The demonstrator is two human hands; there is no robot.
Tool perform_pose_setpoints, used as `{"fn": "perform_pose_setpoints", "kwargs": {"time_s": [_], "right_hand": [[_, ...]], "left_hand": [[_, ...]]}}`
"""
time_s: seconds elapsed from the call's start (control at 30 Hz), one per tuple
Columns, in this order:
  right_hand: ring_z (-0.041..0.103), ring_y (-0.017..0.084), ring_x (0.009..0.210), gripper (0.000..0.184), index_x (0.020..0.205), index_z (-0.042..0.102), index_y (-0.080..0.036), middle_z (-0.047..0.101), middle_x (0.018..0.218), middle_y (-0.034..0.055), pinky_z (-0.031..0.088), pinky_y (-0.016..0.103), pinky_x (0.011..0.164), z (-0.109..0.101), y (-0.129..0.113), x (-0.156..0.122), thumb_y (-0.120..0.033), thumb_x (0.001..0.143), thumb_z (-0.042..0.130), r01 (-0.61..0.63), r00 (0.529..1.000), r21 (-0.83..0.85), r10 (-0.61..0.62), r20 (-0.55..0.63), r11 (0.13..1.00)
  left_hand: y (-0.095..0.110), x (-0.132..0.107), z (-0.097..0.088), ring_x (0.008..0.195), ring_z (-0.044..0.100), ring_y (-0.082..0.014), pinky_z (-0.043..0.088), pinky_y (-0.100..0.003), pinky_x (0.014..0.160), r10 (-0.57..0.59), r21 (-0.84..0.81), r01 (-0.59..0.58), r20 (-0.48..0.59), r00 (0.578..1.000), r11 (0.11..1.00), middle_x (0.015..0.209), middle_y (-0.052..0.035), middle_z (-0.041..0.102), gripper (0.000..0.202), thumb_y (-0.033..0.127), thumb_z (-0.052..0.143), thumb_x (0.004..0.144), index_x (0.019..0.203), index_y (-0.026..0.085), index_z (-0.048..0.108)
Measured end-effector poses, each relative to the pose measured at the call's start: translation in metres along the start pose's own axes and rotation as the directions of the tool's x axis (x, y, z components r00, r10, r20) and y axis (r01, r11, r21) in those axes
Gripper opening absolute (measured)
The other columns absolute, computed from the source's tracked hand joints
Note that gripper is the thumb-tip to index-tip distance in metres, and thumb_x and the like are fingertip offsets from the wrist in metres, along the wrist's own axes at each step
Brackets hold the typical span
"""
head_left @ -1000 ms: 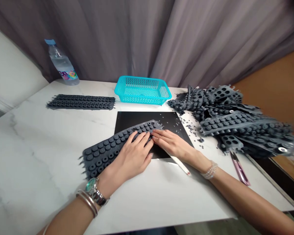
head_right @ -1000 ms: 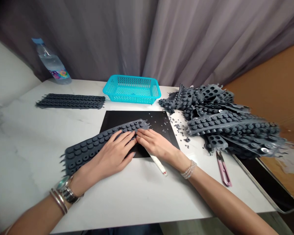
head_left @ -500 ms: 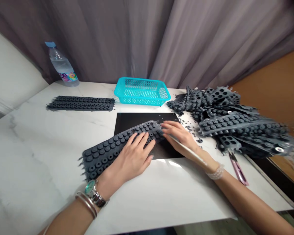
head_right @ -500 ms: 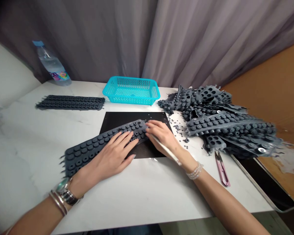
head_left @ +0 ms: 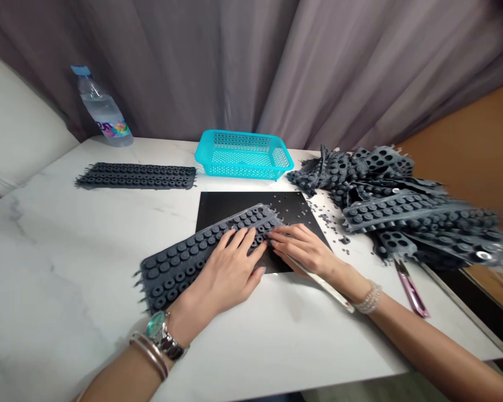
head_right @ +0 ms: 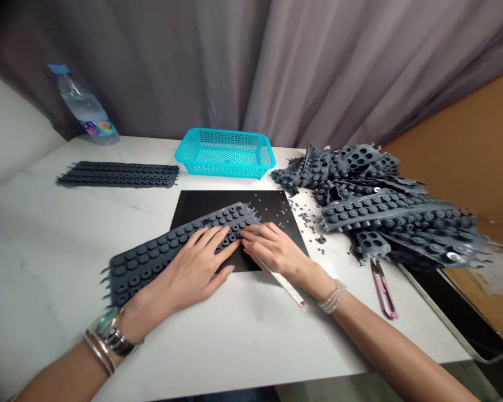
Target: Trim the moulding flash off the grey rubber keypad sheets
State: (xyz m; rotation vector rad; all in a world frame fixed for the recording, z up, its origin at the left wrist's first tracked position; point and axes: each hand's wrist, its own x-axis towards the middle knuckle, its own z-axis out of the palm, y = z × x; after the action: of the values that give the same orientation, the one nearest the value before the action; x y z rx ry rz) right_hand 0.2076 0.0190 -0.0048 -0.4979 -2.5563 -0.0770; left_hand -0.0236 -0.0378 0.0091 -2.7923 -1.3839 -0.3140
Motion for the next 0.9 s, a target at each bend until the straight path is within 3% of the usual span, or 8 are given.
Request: {"fn": "perform_pose_setpoints", "kwargs": {"time_s": [0.23,0.47,0.63,0.7,0.77,0.83,0.9], "right_hand": [[0.059,0.027,0.118,0.018,0.11,0.062,-0.016,0.068,0.121,0.0153,0.055,0.045,0.084,-0.001,0.0,0.001,-0.014,0.094,0.055,0.011,0.999,-0.022,-0.01,0.031,1.0],[0.053,0.03,0.126,0.023,0.116,0.059,-0.011,0.063,0.126,0.0195,0.056,0.049,0.091,-0.004,-0.005,0.004,-0.012,0.097,0.046,0.005,0.986,-0.075,0.007,0.164,0.997],[0.057,0.025,0.121,0.022,0.114,0.059,-0.016,0.067,0.114,0.014,0.058,0.042,0.093,0.004,0.004,0.001,-0.015,0.098,0.045,-0.102,0.994,0.007,0.102,-0.042,0.995],[0.061,0.024,0.113,0.02,0.111,0.061,-0.017,0.067,0.11,0.014,0.06,0.039,0.088,0.004,0.014,-0.002,-0.017,0.098,0.046,-0.23,0.96,-0.004,0.227,-0.164,0.973],[0.066,0.024,0.104,0.018,0.107,0.063,-0.017,0.067,0.108,0.0149,0.06,0.039,0.085,-0.002,0.023,-0.004,-0.02,0.097,0.048,-0.384,0.895,-0.034,0.364,-0.257,0.923],[0.067,0.024,0.102,0.015,0.101,0.065,-0.018,0.067,0.108,0.0142,0.059,0.041,0.087,-0.011,0.027,-0.004,-0.023,0.096,0.051,-0.464,0.853,-0.042,0.433,-0.291,0.885],[0.065,0.025,0.108,0.012,0.099,0.066,-0.019,0.069,0.109,0.0127,0.057,0.041,0.09,-0.017,0.024,-0.002,-0.022,0.094,0.055,-0.398,0.891,-0.017,0.382,-0.244,0.917]], "left_hand": [[0.0,0.0,-0.001,0.136,0.041,-0.0318,0.03,-0.05,0.113,0.002,-0.01,-0.002,-0.006,1.0,1.0,0.149,-0.0174,0.043,0.047,0.037,0.042,0.097,0.138,0.017,0.051],[0.0,0.001,-0.003,0.135,0.042,-0.0314,0.031,-0.05,0.112,0.001,-0.026,-0.001,-0.02,1.0,1.0,0.148,-0.0171,0.045,0.047,0.036,0.044,0.096,0.139,0.017,0.051],[-0.001,0.001,-0.001,0.135,0.041,-0.0314,0.032,-0.05,0.111,-0.003,-0.038,0.002,-0.024,1.0,0.999,0.146,-0.0169,0.046,0.047,0.036,0.044,0.096,0.138,0.017,0.052],[-0.001,0.001,-0.001,0.135,0.041,-0.0315,0.032,-0.05,0.111,-0.005,-0.039,0.005,-0.017,1.0,0.999,0.147,-0.0169,0.045,0.047,0.036,0.044,0.097,0.139,0.018,0.052],[-0.001,0.001,-0.001,0.136,0.04,-0.0314,0.032,-0.05,0.112,-0.005,-0.037,0.004,-0.013,1.0,0.999,0.147,-0.017,0.045,0.047,0.037,0.043,0.097,0.14,0.019,0.051],[-0.001,0.001,-0.001,0.136,0.04,-0.0311,0.032,-0.049,0.112,-0.004,-0.035,0.003,-0.014,1.0,0.999,0.147,-0.017,0.045,0.047,0.038,0.043,0.097,0.14,0.019,0.05],[-0.002,0.001,-0.001,0.136,0.04,-0.0309,0.032,-0.049,0.112,-0.003,-0.033,0.002,-0.014,1.0,0.999,0.147,-0.0167,0.045,0.047,0.038,0.044,0.097,0.14,0.02,0.051]]}}
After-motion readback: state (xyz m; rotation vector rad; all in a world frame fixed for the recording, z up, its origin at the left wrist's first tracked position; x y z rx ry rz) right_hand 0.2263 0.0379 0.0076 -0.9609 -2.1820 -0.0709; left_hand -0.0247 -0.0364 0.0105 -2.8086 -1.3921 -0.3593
